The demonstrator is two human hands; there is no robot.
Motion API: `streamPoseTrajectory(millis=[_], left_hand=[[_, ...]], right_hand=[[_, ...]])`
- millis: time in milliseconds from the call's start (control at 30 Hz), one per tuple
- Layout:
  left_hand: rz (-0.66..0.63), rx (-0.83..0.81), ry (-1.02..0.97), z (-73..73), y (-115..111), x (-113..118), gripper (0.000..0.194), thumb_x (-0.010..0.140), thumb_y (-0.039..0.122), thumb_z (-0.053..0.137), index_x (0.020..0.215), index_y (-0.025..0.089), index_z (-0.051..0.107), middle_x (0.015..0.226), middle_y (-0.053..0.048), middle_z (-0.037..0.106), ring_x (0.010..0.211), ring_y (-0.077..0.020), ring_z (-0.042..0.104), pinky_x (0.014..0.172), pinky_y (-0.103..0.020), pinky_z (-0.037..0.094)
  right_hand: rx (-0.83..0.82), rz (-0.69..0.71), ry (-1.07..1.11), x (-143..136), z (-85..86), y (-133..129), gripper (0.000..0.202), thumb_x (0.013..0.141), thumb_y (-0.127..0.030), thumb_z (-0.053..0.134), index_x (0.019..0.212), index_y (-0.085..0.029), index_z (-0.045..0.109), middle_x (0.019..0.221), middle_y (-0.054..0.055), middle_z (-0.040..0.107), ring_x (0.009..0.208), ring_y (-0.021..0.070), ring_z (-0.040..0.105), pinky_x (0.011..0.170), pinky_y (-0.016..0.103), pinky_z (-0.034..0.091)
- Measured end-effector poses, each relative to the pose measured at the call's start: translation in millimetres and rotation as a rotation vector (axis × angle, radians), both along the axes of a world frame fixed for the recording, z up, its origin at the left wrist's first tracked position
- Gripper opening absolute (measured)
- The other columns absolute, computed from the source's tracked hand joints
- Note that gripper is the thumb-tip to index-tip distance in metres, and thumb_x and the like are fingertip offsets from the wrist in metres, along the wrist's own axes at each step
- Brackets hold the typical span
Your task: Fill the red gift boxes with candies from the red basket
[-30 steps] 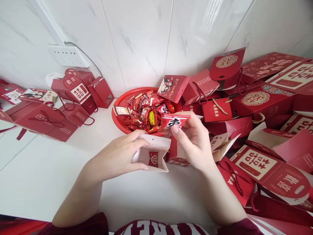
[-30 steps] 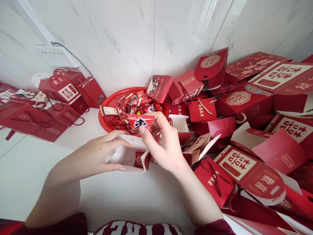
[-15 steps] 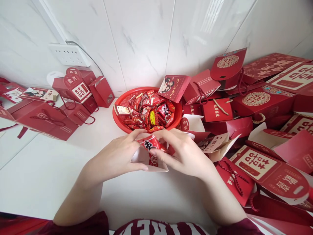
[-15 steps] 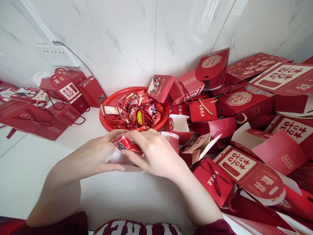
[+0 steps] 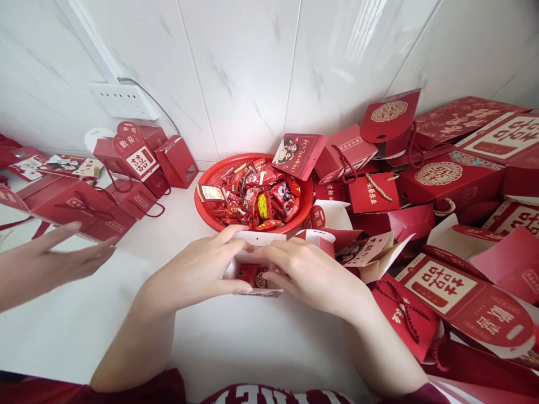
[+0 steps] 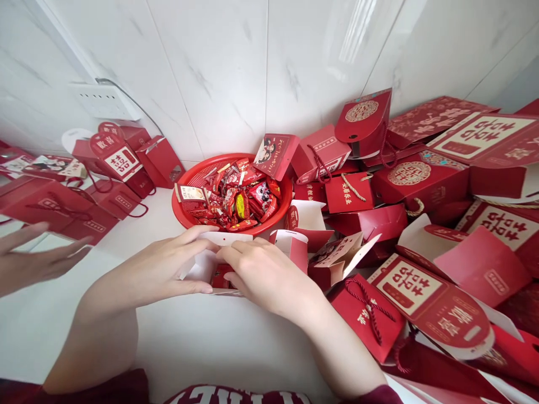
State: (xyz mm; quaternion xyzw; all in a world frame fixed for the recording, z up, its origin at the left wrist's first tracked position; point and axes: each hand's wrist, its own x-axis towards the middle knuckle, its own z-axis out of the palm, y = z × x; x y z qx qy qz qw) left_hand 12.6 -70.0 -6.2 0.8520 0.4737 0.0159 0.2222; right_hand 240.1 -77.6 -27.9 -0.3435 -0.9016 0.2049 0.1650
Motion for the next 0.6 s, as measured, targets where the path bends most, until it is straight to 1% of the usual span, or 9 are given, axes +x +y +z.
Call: streamPoseTrajectory(millis=[133,267,333,400,467,500,567,600], left_hand=[[0.002,-0.006,-0.024,-0.6,0.8,-0.7,0.042,0.081,0.051,0.063,0.116,0.028,0.064,0.116,-0.005,0.058,0.089,-0.0217,0.065,0.077,-0.029,0.049],[-0.010,-0.010,-0.055,2.4,3.4,-3.9,0.028,0.088,0.045,0.057,0.107,0.028,0.069,0.115,-0.004,0.061,0.091,-0.0206,0.065,0.079,-0.028,0.050],[0.021,0.022,-0.088,5.5,6.9,-8.3,0.025,0.091,0.043,0.054,0.099,0.028,0.072,0.120,-0.002,0.062,0.097,-0.0203,0.065,0.083,-0.028,0.050],[0.104,0.092,-0.146,8.4,14.5,-15.0,0.027,0.092,0.045,0.052,0.096,0.027,0.072,0.122,-0.001,0.063,0.103,-0.0206,0.063,0.085,-0.027,0.050],[0.205,0.184,-0.205,9.2,29.3,-22.4,0.030,0.093,0.047,0.050,0.098,0.026,0.071,0.120,-0.001,0.066,0.105,-0.0210,0.063,0.085,-0.027,0.050],[0.240,0.225,-0.226,8.4,40.3,-25.7,0.030,0.093,0.046,0.049,0.100,0.025,0.070,0.119,-0.001,0.068,0.105,-0.0211,0.063,0.085,-0.027,0.050],[0.257,0.260,-0.220,3.5,68.9,-29.1,0.029,0.093,0.042,0.048,0.100,0.024,0.070,0.117,-0.002,0.069,0.105,-0.0208,0.063,0.087,-0.027,0.050],[0.243,0.240,-0.187,-0.9,85.7,-28.9,0.028,0.092,0.039,0.048,0.100,0.023,0.070,0.116,-0.002,0.070,0.104,-0.0203,0.064,0.088,-0.027,0.049]], right_hand=[[0.027,0.005,0.016,-2.5,0.6,-0.1,0.031,0.094,-0.011,0.053,0.122,-0.020,0.062,0.113,0.008,0.068,0.112,0.0220,0.060,0.091,0.035,0.048],[0.048,-0.004,-0.002,-3.7,1.7,-0.8,0.024,0.095,-0.013,0.052,0.114,-0.019,0.066,0.107,0.008,0.068,0.103,0.0215,0.063,0.086,0.034,0.050],[0.055,-0.006,0.006,-3.4,2.5,-2.0,0.022,0.096,-0.017,0.053,0.115,-0.019,0.066,0.106,0.007,0.068,0.102,0.0217,0.063,0.086,0.034,0.050],[0.064,0.009,0.040,-3.4,2.9,-3.2,0.025,0.097,-0.022,0.054,0.121,-0.021,0.063,0.110,0.006,0.069,0.106,0.0217,0.062,0.092,0.035,0.048],[0.063,0.039,0.061,-4.3,2.3,-4.1,0.028,0.097,-0.025,0.055,0.124,-0.022,0.061,0.114,0.005,0.069,0.110,0.0215,0.061,0.097,0.036,0.044],[0.061,0.053,0.052,-5.2,1.7,-4.2,0.027,0.097,-0.024,0.054,0.124,-0.022,0.061,0.114,0.005,0.070,0.110,0.0216,0.061,0.099,0.036,0.043],[0.058,0.058,-0.005,-7.4,-0.4,-3.9,0.021,0.096,-0.022,0.054,0.114,-0.018,0.065,0.106,0.006,0.072,0.103,0.0225,0.063,0.099,0.036,0.042],[0.060,0.050,-0.041,-8.6,-1.6,-3.5,0.018,0.095,-0.020,0.054,0.108,-0.016,0.066,0.101,0.006,0.073,0.099,0.0229,0.064,0.098,0.037,0.042]])
